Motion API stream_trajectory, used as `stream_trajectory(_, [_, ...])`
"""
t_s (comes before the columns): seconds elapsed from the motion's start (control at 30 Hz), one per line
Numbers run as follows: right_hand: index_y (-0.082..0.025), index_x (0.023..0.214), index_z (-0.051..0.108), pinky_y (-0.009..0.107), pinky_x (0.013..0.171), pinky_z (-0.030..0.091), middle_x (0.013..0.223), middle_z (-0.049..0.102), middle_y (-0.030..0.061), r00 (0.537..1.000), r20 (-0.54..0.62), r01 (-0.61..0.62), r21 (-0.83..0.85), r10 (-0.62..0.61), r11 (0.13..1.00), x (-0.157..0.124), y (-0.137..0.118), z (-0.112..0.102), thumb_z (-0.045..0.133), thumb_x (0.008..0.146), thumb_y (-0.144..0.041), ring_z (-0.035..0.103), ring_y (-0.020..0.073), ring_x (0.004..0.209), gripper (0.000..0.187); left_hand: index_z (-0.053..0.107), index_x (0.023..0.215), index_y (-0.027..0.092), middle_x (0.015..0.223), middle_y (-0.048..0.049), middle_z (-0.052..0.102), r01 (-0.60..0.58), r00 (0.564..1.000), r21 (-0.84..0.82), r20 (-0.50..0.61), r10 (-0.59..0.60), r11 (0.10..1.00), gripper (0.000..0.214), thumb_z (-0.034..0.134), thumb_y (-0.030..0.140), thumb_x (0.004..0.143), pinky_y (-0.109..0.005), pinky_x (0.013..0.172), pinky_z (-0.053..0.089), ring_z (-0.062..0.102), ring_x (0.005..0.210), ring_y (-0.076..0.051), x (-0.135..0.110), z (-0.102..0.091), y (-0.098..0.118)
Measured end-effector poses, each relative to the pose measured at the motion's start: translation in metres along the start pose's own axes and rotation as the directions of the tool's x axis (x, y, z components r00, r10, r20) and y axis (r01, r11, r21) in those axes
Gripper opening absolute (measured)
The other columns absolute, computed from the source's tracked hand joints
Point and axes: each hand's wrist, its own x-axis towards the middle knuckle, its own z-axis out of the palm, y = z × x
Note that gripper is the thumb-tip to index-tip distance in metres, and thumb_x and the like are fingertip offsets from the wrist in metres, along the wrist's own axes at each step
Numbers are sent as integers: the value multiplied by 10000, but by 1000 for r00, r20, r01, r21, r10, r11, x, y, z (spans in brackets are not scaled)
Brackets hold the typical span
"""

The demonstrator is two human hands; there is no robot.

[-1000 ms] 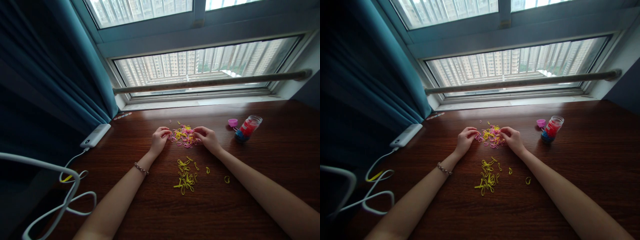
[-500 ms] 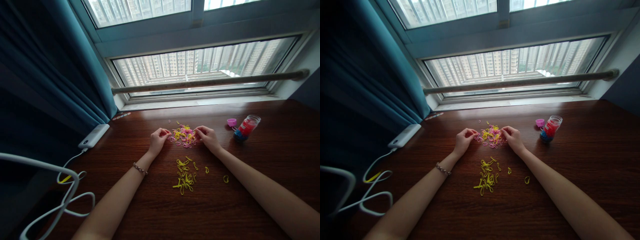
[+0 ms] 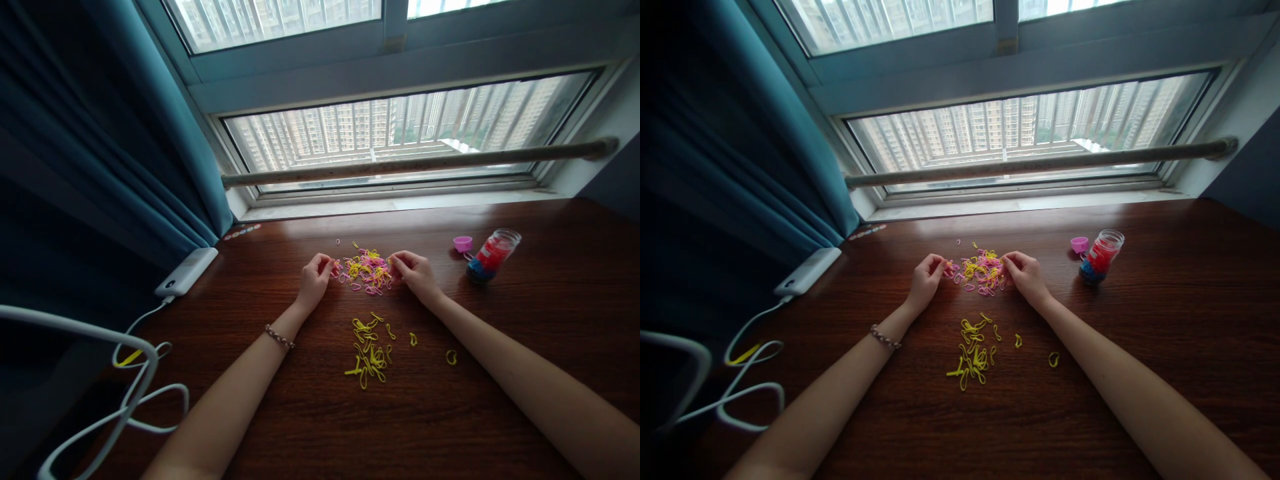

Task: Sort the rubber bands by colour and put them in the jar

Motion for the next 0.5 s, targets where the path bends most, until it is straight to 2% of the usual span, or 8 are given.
stream_trajectory(0.13, [-154,802,607,208,411,411,614,602,9,999,32,-39,31,38,999,-1,-3,1,624,682,-420,514,96,471,293,512,766,164,702,-21,629,15,1000,-56,-9,-16,998,181,529,344,780,-260,601,491,602,617,-133,1,0,-1])
stream_trajectory(0.23, [-146,785,618,194,430,418,650,620,12,977,195,-109,96,89,989,-6,-13,5,678,630,-376,528,88,497,284,527,782,159,705,-24,630,22,1000,-82,-13,-23,996,176,542,334,770,-260,604,497,606,627,-133,2,-1,-1])
stream_trajectory(0.3, [-135,783,631,186,419,404,632,633,14,895,428,-190,102,130,976,-11,-21,8,688,620,-351,531,83,475,276,543,789,157,707,-22,629,18,1000,-81,-16,-20,997,176,549,331,763,-262,610,500,609,633,-134,3,-1,-1])
stream_trajectory(0.37, [-120,821,645,175,384,368,612,645,25,741,649,-261,44,171,964,-14,-26,11,677,634,-346,522,77,425,295,558,799,157,707,-20,631,20,1000,-82,-20,-21,996,178,559,329,754,-264,609,502,610,627,-134,3,-1,-1])
stream_trajectory(0.4, [-114,847,648,170,363,344,603,647,30,676,712,-276,9,188,961,-16,-27,12,666,646,-354,512,73,399,314,565,805,157,705,-18,633,25,999,-88,-21,-27,996,180,566,327,748,-264,602,503,610,618,-134,3,-1,-1])
stream_trajectory(0.43, [-110,871,648,166,345,323,593,647,32,642,740,-279,-16,199,960,-16,-27,12,651,660,-367,497,68,375,333,571,812,157,705,-18,636,32,999,-97,-21,-35,995,183,575,325,741,-264,594,505,610,607,-133,3,0,-1])
stream_trajectory(0.47, [-108,879,648,163,331,303,572,639,26,649,734,-268,-26,200,963,-16,-26,13,635,675,-384,475,60,352,344,578,820,157,705,-19,640,40,999,-106,-20,-43,993,186,583,322,734,-265,588,507,610,598,-133,3,0,0])
stream_trajectory(0.5, [-107,866,649,162,322,287,548,628,17,687,701,-247,-25,193,969,-15,-24,13,619,689,-402,450,52,335,346,585,825,156,708,-21,644,47,999,-113,-19,-49,992,186,588,316,731,-268,588,510,611,595,-134,3,0,0])
